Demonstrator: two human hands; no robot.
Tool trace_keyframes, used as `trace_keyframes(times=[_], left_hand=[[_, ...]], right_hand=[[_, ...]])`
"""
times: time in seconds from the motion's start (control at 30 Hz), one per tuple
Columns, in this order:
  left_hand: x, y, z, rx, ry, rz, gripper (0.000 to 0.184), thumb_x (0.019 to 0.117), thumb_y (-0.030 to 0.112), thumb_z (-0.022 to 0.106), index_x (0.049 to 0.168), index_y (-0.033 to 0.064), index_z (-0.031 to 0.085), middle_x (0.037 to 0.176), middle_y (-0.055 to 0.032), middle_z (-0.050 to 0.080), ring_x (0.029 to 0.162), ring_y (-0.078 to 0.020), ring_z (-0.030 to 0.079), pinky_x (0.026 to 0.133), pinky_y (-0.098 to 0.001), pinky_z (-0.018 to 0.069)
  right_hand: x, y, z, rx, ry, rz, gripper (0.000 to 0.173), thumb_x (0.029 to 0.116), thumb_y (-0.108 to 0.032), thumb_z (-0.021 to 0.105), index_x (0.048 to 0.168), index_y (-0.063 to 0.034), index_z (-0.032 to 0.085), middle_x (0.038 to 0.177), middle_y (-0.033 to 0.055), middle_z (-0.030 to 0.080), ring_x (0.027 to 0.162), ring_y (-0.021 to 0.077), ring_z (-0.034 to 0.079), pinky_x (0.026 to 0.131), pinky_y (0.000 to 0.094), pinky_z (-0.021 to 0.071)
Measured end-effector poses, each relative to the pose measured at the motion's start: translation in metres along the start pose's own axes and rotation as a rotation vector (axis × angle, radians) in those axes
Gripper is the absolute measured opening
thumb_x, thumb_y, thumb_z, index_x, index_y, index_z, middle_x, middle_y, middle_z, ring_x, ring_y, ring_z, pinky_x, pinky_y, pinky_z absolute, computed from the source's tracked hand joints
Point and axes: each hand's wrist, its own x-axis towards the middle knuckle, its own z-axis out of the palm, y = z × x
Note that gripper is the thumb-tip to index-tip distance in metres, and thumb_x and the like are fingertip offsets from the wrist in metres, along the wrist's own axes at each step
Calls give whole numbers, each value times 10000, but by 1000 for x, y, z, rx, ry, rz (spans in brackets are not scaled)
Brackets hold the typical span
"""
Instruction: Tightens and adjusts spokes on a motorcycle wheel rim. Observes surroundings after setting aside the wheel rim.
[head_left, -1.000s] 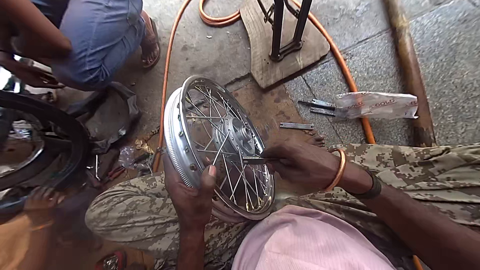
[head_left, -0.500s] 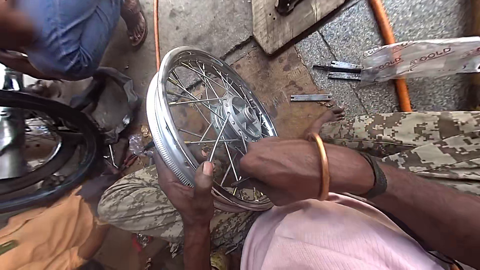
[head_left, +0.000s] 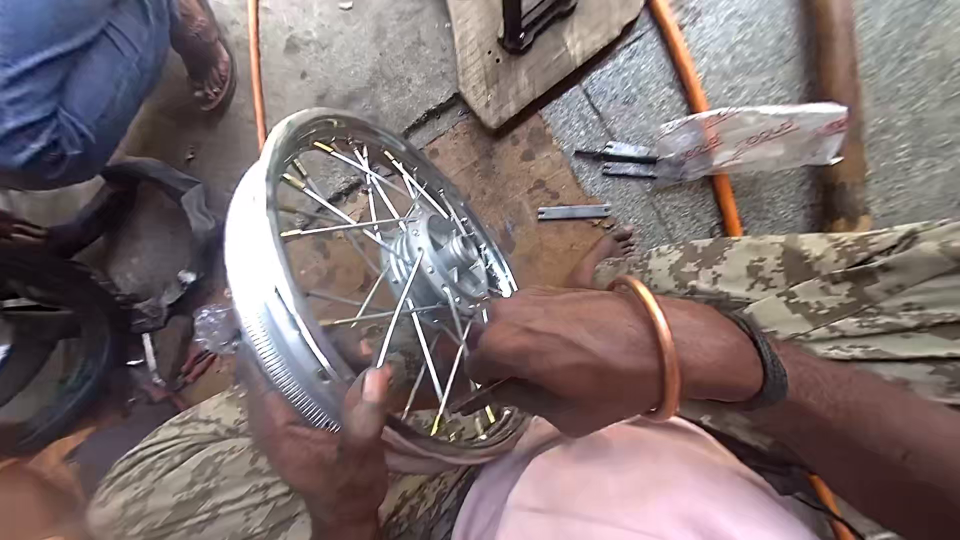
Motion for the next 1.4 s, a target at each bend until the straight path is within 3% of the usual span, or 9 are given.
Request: trace_keyframes(times=[0.1,0.23,0.37,0.47,0.6,0.8,1.17,1.3,1.4], left_hand=[[2,-5,-4,-1,1,-11,997,811,490,767,1436,-86,245,957,18,640,679,-123,662,575,-299,600],[7,-6,-4,-15,-18,10,973,817,477,757,1397,-118,251,959,4,629,680,-125,652,569,-295,590],[6,-3,-1,4,-34,26,1006,814,466,752,1395,-163,223,966,1,624,695,-115,651,585,-292,592],[2,3,6,13,-34,28,1074,817,458,744,1409,-216,153,998,-5,611,742,-76,651,637,-267,596],[0,7,14,-30,-30,19,1102,815,396,755,1400,-264,95,1045,-44,590,788,-50,655,692,-249,601],[-1,8,20,-76,-17,45,968,824,312,754,1357,-247,170,1029,-25,617,792,-41,670,686,-234,606],[-4,7,16,33,25,38,1033,799,381,749,1407,-256,210,1142,-136,594,917,-27,644,807,-194,576],[-3,7,17,-2,35,25,1028,787,391,752,1411,-226,218,1082,-82,605,856,-34,656,745,-197,590],[-1,6,18,-10,37,26,1017,780,395,747,1405,-222,233,1057,-68,610,820,-38,657,714,-202,593]], right_hand=[[-27,54,-3,69,-47,246,161,952,-174,688,801,-123,708,648,-16,599,579,122,580,532,353,485],[-35,167,33,2,146,742,125,973,-128,613,945,-42,700,851,154,675,821,346,675,739,577,540],[-37,226,50,54,147,881,200,1004,-151,589,1066,-45,747,1001,169,724,965,348,696,884,582,534],[-37,243,54,-51,180,1098,173,908,-128,679,1038,-20,714,1057,231,694,1032,427,670,846,639,525],[-64,265,59,-137,482,1285,469,809,-44,744,1272,-41,670,1279,263,622,1186,459,606,909,643,518],[-103,307,49,-344,622,1371,476,760,-30,787,1223,-1,683,1299,273,598,1216,461,582,922,610,529],[-99,305,52,-397,274,1190,406,924,-110,687,1288,40,591,1298,262,618,1265,447,562,1000,603,475],[-101,316,52,-216,340,1046,213,943,-131,664,1103,9,648,1087,232,672,1069,410,656,924,600,523],[-104,314,47,-130,473,983,204,955,-86,650,1141,-15,694,1089,229,696,1052,397,674,941,595,523]])
